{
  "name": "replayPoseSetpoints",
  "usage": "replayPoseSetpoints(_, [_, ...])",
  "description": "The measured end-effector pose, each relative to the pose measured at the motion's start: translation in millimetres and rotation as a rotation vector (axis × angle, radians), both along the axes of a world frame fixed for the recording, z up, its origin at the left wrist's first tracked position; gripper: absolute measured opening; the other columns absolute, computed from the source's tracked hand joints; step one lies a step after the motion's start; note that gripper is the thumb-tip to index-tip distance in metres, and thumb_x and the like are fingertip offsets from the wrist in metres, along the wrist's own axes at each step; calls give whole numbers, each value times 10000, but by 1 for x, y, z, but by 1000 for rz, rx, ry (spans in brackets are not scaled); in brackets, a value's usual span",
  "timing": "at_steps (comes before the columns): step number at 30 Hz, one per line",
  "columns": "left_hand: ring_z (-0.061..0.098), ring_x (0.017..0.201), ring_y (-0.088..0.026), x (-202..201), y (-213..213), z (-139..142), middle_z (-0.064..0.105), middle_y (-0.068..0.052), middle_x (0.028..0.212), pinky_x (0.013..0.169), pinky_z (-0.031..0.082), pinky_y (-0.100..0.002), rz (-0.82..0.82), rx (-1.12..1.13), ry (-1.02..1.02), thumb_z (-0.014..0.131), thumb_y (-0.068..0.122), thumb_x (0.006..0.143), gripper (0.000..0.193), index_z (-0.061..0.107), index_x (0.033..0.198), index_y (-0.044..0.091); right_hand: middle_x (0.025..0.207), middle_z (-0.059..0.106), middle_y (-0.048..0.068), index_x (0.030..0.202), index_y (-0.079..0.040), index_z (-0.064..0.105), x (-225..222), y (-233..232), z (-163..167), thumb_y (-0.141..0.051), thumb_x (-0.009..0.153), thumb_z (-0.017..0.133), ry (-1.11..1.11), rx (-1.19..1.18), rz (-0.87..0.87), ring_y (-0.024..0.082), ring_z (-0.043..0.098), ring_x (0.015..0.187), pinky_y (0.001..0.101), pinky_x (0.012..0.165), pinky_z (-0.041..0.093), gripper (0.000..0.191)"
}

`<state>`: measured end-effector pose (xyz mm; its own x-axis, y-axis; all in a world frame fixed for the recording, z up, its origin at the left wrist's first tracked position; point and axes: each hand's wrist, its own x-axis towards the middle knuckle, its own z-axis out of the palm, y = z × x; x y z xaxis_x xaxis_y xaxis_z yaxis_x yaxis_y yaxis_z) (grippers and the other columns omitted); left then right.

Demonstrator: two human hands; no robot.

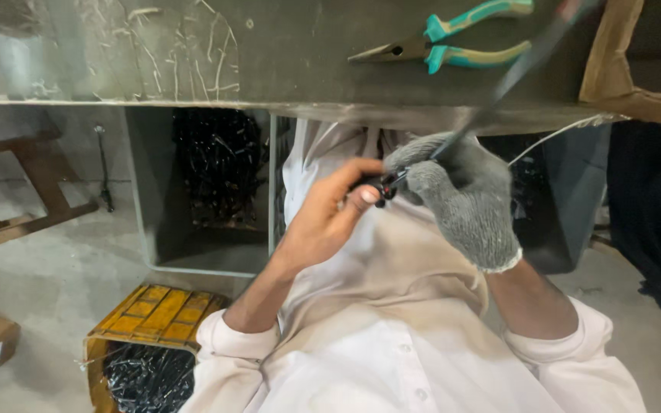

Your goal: The person repeatedly crimps black wire connectors using pliers at a workbench. They pick up a connector, position it on a wire, and squeeze it with pliers, then place the finished piece on the table. The process is repeated multiple times.

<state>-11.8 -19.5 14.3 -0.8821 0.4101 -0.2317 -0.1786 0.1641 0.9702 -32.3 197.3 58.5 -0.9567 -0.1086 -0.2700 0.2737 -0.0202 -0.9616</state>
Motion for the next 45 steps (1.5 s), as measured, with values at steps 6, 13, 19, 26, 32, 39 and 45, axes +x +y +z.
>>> replayPoseSetpoints(6, [571, 982, -140, 7, 14, 5, 631, -97, 1066, 910, 495, -297, 115, 127, -145, 613, 281, 1080, 351, 528, 1263, -7, 1064, 779, 58, 1181, -48, 751, 7, -1, -8, -148, 930, 837, 339, 461, 119, 149, 747, 893, 275, 808, 575, 283])
replayPoseSetpoints(13, [579, 1143, -138, -4, 7, -15, 630, -80, 1261, 1032, 477, -297, -11, 325, -99, 621, 281, 1092, 397, 534, 1363, 3, 935, 737, 44, 956, -91, 750, 1, 4, -15, -206, 765, 925, 505, 579, 141, 201, 685, 903, 313, 799, 538, 283])
replayPoseSetpoints(19, [586, 1019, -121, 4, 13, -23, 630, -37, 1180, 936, 501, -284, -11, 301, -97, 643, 273, 1099, 367, 578, 1374, 39, 1027, 756, 47, 1016, -92, 761, 15, 2, -18, -85, 825, 863, 426, 504, 51, 203, 736, 943, 289, 816, 585, 217])
replayPoseSetpoints(26, [533, 924, -98, -4, 10, -21, 561, -2, 1152, 820, 460, -264, 22, 479, -331, 608, 245, 1088, 335, 477, 1357, 95, 907, 752, 36, 1024, -99, 717, -1, 0, -45, -65, 718, 801, -46, 394, 142, 204, 749, 810, 299, 726, 605, 318])
replayPoseSetpoints(32, [617, 935, -150, 9, 24, -26, 658, -82, 1057, 923, 539, -338, 133, 81, 25, 591, 186, 1146, 233, 557, 1349, 79, 809, 725, 106, 931, -22, 736, -8, 3, -58, -292, 734, 877, -18, 632, 232, 236, 689, 759, 384, 728, 536, 363])
replayPoseSetpoints(39, [687, 1053, -278, -13, 15, -6, 680, -142, 1207, 837, 555, -385, 19, -283, 424, 649, 182, 1046, 399, 502, 1404, 87, 970, 737, 85, 1096, -23, 709, -25, 6, -24, -293, 866, 752, -136, 248, 279, 190, 692, 872, 354, 761, 571, 357])
replayPoseSetpoints(45, [510, 857, -92, -42, -19, 29, 635, -73, 1035, 799, 467, -259, 93, 127, 21, 635, 175, 1147, 372, 428, 1436, 64, 935, 669, 167, 1137, 86, 706, -56, 23, 0, -361, 894, 829, 958, 1312, 267, 223, 634, 804, 371, 719, 530, 523])
